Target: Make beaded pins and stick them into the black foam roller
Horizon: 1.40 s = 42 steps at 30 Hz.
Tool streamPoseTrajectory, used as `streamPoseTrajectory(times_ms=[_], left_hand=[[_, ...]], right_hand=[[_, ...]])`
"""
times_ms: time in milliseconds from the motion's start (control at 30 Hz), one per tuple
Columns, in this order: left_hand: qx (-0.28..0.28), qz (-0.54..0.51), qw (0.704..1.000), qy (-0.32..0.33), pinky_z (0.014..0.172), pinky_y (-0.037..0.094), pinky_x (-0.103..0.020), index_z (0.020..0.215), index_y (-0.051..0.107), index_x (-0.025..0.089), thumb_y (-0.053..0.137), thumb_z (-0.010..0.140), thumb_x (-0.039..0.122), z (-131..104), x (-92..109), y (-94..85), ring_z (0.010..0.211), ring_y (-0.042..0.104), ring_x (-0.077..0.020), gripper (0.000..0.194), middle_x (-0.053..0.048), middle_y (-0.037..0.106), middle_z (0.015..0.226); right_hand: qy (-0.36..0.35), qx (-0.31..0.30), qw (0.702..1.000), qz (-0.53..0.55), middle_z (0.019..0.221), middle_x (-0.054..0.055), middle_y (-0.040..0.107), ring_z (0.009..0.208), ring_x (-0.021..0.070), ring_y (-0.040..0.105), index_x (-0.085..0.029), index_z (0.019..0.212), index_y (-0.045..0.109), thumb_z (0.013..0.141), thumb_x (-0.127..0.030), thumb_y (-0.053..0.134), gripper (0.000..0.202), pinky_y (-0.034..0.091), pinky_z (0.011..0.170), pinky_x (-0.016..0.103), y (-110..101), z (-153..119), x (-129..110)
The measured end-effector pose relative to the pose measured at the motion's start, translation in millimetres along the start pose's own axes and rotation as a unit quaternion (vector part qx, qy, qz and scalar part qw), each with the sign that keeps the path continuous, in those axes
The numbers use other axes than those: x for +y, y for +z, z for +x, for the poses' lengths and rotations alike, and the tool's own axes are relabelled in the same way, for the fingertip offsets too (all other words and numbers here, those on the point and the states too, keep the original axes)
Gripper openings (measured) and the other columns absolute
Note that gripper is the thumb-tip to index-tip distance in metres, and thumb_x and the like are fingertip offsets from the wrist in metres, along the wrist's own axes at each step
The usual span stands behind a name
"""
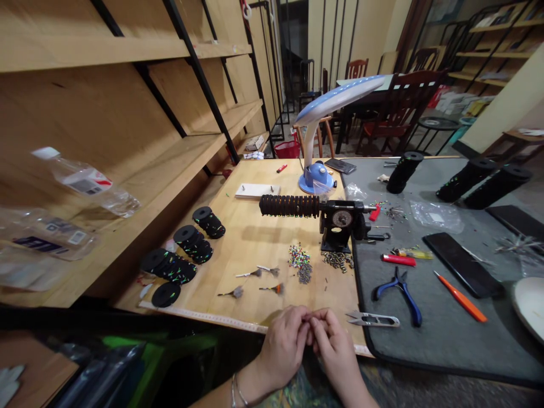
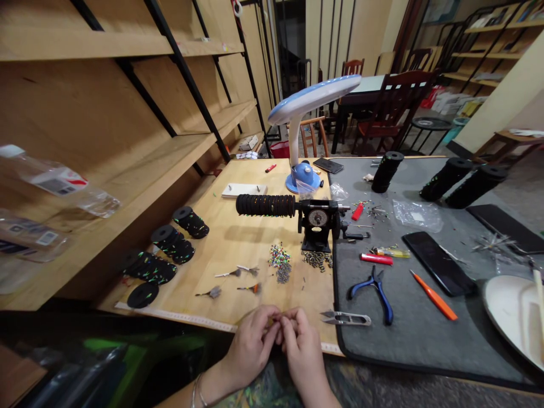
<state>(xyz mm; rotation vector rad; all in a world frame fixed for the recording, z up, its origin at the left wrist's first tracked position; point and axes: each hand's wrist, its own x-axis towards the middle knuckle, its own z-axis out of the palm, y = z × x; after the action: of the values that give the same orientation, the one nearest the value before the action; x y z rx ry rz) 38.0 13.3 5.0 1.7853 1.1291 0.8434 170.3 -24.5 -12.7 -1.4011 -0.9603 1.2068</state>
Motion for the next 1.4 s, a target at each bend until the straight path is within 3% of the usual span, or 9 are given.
streamPoseTrajectory(times_ms=[133, 333, 433, 567, 700, 933, 1133, 1400], left_hand=[[0.021, -0.073, 0.996, -0.055, 0.074, 0.046, -0.032, 0.098, 0.066, 0.023, 0.064, 0.082, 0.025, 1, 0, 0.8, 0.077, 0.062, -0.0223, 0.016, -0.007, 0.069, 0.086], [-0.04, -0.274, 0.946, -0.169, 0.065, 0.051, -0.028, 0.09, 0.06, 0.016, 0.071, 0.077, 0.035, 11, 11, -2.0, 0.068, 0.063, -0.0173, 0.025, -0.005, 0.066, 0.078], [-0.054, -0.258, 0.951, -0.162, 0.062, 0.05, -0.027, 0.082, 0.064, 0.015, 0.07, 0.077, 0.037, 14, 14, -3.4, 0.064, 0.061, -0.0163, 0.024, -0.005, 0.066, 0.074], [-0.03, -0.213, 0.965, -0.147, 0.066, 0.047, -0.026, 0.073, 0.064, 0.015, 0.071, 0.075, 0.034, 17, 13, -3.6, 0.07, 0.06, -0.0178, 0.021, -0.004, 0.064, 0.072], [-0.034, -0.247, 0.954, -0.168, 0.062, 0.042, -0.023, 0.072, 0.06, 0.016, 0.07, 0.076, 0.038, 20, 12, -5.4, 0.066, 0.054, -0.0147, 0.025, 0.0, 0.058, 0.068], [-0.031, -0.302, 0.934, -0.188, 0.058, 0.038, -0.021, 0.075, 0.056, 0.017, 0.065, 0.08, 0.043, 19, 10, -10.4, 0.061, 0.047, -0.0111, 0.028, 0.003, 0.052, 0.065], [-0.033, -0.304, 0.935, -0.178, 0.068, 0.046, -0.025, 0.083, 0.06, 0.016, 0.073, 0.075, 0.035, 12, 10, -6.9, 0.075, 0.057, -0.0152, 0.025, -0.002, 0.061, 0.08], [-0.01, -0.297, 0.94, -0.169, 0.057, 0.04, -0.02, 0.075, 0.057, 0.014, 0.069, 0.079, 0.038, 18, 6, -4.1, 0.059, 0.051, -0.0092, 0.026, 0.001, 0.058, 0.071]], right_hand=[[-0.016, 0.008, 0.999, -0.04, 0.052, -0.002, 0.057, 0.043, 0.0135, 0.051, -0.021, 0.076, 0.056, 0.087, -0.06, 0.05, 0.041, 0.037, 0.044, 0.023, -2, 2, -2], [-0.045, 0.006, 0.994, -0.099, 0.053, 0.0, 0.06, 0.046, 0.0168, 0.055, -0.023, 0.074, 0.054, 0.089, -0.055, 0.048, 0.036, 0.038, 0.046, 0.025, -5, 2, -1], [-0.074, -0.002, 0.985, -0.157, 0.058, 0.003, 0.064, 0.051, 0.0194, 0.06, -0.023, 0.077, 0.055, 0.092, -0.048, 0.046, 0.031, 0.041, 0.051, 0.027, -5, 1, 1], [-0.115, 0.01, 0.969, -0.217, 0.063, 0.007, 0.068, 0.053, 0.0218, 0.064, -0.022, 0.08, 0.06, 0.092, -0.04, 0.046, 0.025, 0.042, 0.051, 0.028, -7, 1, 4], [-0.155, 0.002, 0.954, -0.255, 0.068, 0.008, 0.071, 0.056, 0.0225, 0.066, -0.022, 0.082, 0.063, 0.091, -0.033, 0.047, 0.021, 0.043, 0.05, 0.028, -6, 2, 2], [-0.178, -0.012, 0.948, -0.264, 0.065, 0.005, 0.07, 0.054, 0.0204, 0.065, -0.022, 0.081, 0.061, 0.091, -0.026, 0.048, 0.017, 0.042, 0.05, 0.026, -4, 3, -3], [-0.186, -0.008, 0.938, -0.291, 0.066, 0.008, 0.071, 0.054, 0.0221, 0.066, -0.02, 0.084, 0.061, 0.091, -0.023, 0.046, 0.017, 0.041, 0.05, 0.027, -6, 3, 1], [-0.216, -0.013, 0.911, -0.352, 0.066, 0.006, 0.071, 0.055, 0.0191, 0.066, -0.02, 0.084, 0.059, 0.093, -0.022, 0.044, 0.018, 0.04, 0.05, 0.025, -6, 1, 0]])
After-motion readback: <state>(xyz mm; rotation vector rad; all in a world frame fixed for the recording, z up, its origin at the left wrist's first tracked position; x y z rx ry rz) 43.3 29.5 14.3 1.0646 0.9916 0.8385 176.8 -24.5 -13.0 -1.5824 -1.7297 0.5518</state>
